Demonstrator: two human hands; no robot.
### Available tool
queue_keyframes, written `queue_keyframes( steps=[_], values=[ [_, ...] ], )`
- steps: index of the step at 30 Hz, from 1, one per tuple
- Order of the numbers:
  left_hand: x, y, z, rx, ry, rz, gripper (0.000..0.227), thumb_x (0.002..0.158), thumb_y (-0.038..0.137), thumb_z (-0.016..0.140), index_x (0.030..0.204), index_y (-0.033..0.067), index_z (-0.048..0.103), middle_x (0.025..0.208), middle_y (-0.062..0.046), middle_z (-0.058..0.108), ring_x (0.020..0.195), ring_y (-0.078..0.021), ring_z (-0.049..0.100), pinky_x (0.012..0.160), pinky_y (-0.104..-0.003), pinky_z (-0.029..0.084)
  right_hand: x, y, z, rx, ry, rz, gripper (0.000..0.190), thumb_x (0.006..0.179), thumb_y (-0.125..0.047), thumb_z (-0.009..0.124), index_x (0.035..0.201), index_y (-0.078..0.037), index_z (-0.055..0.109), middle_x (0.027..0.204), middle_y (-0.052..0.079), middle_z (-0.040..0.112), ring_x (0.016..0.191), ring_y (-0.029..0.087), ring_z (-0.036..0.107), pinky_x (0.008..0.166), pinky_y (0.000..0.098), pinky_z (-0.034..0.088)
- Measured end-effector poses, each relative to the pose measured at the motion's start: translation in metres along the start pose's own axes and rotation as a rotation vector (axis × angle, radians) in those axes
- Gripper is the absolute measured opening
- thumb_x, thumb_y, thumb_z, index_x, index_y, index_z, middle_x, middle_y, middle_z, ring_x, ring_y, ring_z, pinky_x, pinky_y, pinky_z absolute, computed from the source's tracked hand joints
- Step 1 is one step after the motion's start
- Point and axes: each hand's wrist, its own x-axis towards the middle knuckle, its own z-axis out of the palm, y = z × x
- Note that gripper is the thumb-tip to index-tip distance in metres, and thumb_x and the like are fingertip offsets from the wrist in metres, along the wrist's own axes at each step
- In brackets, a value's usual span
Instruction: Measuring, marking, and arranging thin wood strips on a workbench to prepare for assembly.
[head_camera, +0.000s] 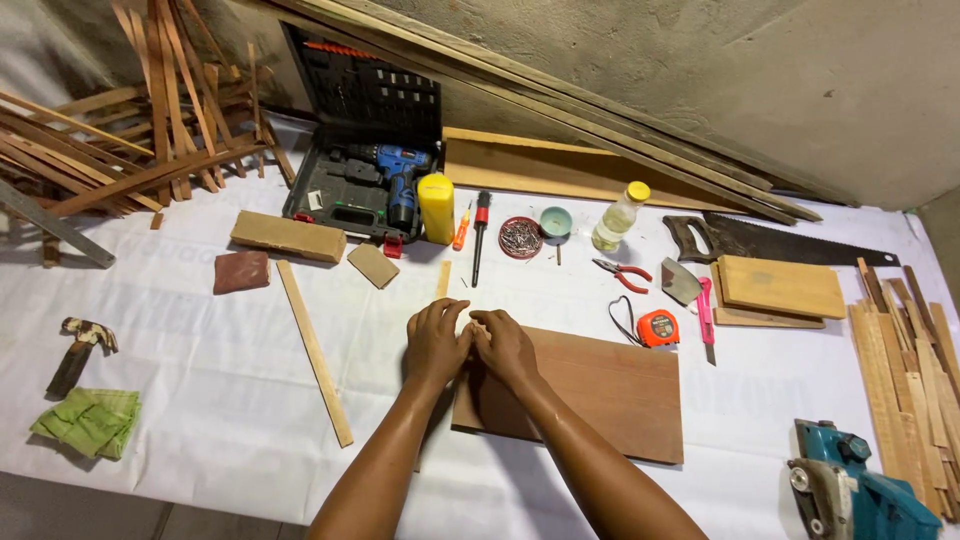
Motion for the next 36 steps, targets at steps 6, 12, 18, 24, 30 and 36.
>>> queue_keyframes(
  steps=[6, 12, 18, 24, 30, 36],
  values=[
    [0.047, -0.089, -0.004, 0.068, 0.081, 0.002, 0.044, 0.086, 0.026, 0.074, 0.127, 0.0144, 0.066, 0.125, -0.006, 0.063, 0.124, -0.0271, 0.056, 0.106, -0.048, 0.037, 0.07, -0.022, 0.062, -0.044, -0.035, -0.082, 0.032, 0.091, -0.021, 0.063, 0.121, -0.012, 0.072, 0.113, 0.014, 0.07, 0.106, 0.036, 0.066, 0.094, 0.0443, 0.052],
    [0.085, -0.171, -0.019, 0.142, -0.007, -0.086, 0.045, 0.083, 0.026, 0.076, 0.125, 0.0111, 0.068, 0.126, -0.007, 0.063, 0.118, -0.0273, 0.058, 0.103, -0.048, 0.038, 0.127, -0.048, 0.135, -0.034, -0.077, -0.019, 0.032, 0.091, -0.022, 0.064, 0.12, -0.011, 0.07, 0.117, 0.013, 0.07, 0.109, 0.036, 0.065, 0.093, 0.0447, 0.052],
    [0.094, -0.173, -0.049, 0.226, -0.115, -0.02, 0.043, 0.081, 0.021, 0.075, 0.123, 0.0128, 0.071, 0.123, -0.003, 0.065, 0.115, -0.0253, 0.06, 0.098, -0.043, 0.044, 0.143, -0.072, 0.155, -0.189, -0.016, 0.087, 0.033, 0.083, -0.025, 0.072, 0.114, -0.012, 0.07, 0.109, 0.014, 0.068, 0.101, 0.037, 0.064, 0.084, 0.0474, 0.053],
    [0.087, -0.187, -0.039, 0.173, -0.122, 0.009, 0.038, 0.085, 0.016, 0.071, 0.123, 0.0091, 0.07, 0.126, -0.005, 0.065, 0.114, -0.0272, 0.06, 0.097, -0.044, 0.046, 0.147, -0.06, 0.173, -0.222, -0.02, 0.141, 0.029, 0.085, -0.03, 0.074, 0.105, -0.01, 0.069, 0.101, 0.014, 0.069, 0.097, 0.038, 0.064, 0.084, 0.0484, 0.053],
    [0.064, -0.178, -0.06, 0.056, -0.138, -0.019, 0.044, 0.085, 0.013, 0.07, 0.129, 0.0095, 0.065, 0.122, -0.007, 0.066, 0.112, -0.0275, 0.061, 0.097, -0.045, 0.046, 0.138, -0.044, 0.189, -0.099, 0.037, 0.084, 0.024, 0.083, -0.024, 0.073, 0.095, -0.006, 0.064, 0.097, 0.016, 0.071, 0.092, 0.038, 0.067, 0.08, 0.0471, 0.054],
    [0.035, -0.165, -0.082, 0.068, 0.083, 0.087, 0.041, 0.085, 0.018, 0.076, 0.124, 0.0156, 0.063, 0.124, -0.006, 0.06, 0.106, -0.0302, 0.066, 0.092, -0.046, 0.049, 0.11, -0.057, 0.167, 0.18, -0.062, 0.275, 0.026, 0.089, -0.024, 0.07, 0.101, -0.005, 0.057, 0.087, 0.017, 0.074, 0.077, 0.031, 0.072, 0.072, 0.0387, 0.056]
  ],
)
